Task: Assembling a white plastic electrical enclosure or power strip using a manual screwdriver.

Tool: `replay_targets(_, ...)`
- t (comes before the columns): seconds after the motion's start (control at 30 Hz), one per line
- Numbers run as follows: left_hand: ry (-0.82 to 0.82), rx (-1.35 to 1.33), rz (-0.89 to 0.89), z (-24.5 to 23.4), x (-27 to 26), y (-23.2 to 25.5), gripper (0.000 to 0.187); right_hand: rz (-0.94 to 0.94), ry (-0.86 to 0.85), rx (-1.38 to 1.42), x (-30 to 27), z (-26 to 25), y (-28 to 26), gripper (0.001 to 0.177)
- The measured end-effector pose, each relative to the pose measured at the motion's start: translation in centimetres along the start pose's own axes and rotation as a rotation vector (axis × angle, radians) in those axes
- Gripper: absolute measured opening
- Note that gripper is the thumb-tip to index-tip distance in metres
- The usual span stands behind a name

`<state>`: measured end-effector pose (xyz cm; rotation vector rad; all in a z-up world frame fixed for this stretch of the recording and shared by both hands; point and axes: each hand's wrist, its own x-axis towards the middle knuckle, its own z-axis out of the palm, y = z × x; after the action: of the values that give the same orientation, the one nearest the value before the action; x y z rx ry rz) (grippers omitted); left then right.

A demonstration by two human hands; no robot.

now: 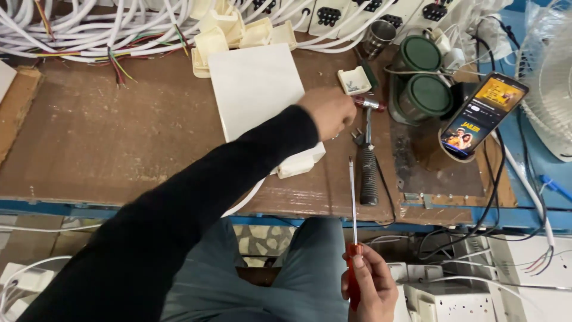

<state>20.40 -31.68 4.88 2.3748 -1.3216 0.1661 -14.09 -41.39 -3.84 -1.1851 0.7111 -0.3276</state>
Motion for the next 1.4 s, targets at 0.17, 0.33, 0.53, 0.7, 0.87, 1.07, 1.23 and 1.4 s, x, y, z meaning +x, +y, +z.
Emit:
replay_targets(0.17,-0.133,0.188,-0.027,5.7,4.4,-1.7,0.014,-0.01,0.02,0.026,0.1,-2.1,1.8,0.031)
replay_targets(0.33,-0.123,0.241,0.018,8.0,4.9,-2.0,0.017,0.014,0.008,0.029,0.0,-2.5,2.4,0.032)
replay_targets(0.53,-0.117,0.307,0.09,7.6,4.9,-0.7,0.014,0.07,0.071,-0.039,-0.1,-1.2,0.1,0.03)
replay_targets(0.7,-0.187,0.358,0.053,8.0,4.6,1.3,0.017,0.04,0.049,-0.036,-0.5,-1.3,0.3,0.03)
replay_targets(0.87,-0.119,0.277,-0.08,8.7,4.0,1.4,0.014,0.009,0.022,-0.028,-0.8,-2.0,1.4,0.03)
replay_targets(1.07,-0.061,0.173,-0.118,6.9,2.6,1.5,0.012,-0.009,0.017,-0.036,-1.1,-2.0,1.4,0.03)
replay_targets(1.23,-0.104,0.135,-0.148,5.9,4.0,-1.7,0.012,-0.057,-0.023,-0.01,-0.5,-2.6,1.5,0.031)
replay_targets(1.4,-0.122,-0.004,-0.251,3.0,4.4,-2.3,0.017,-0.037,0.063,-0.065,-1.1,-2.7,1.3,0.031)
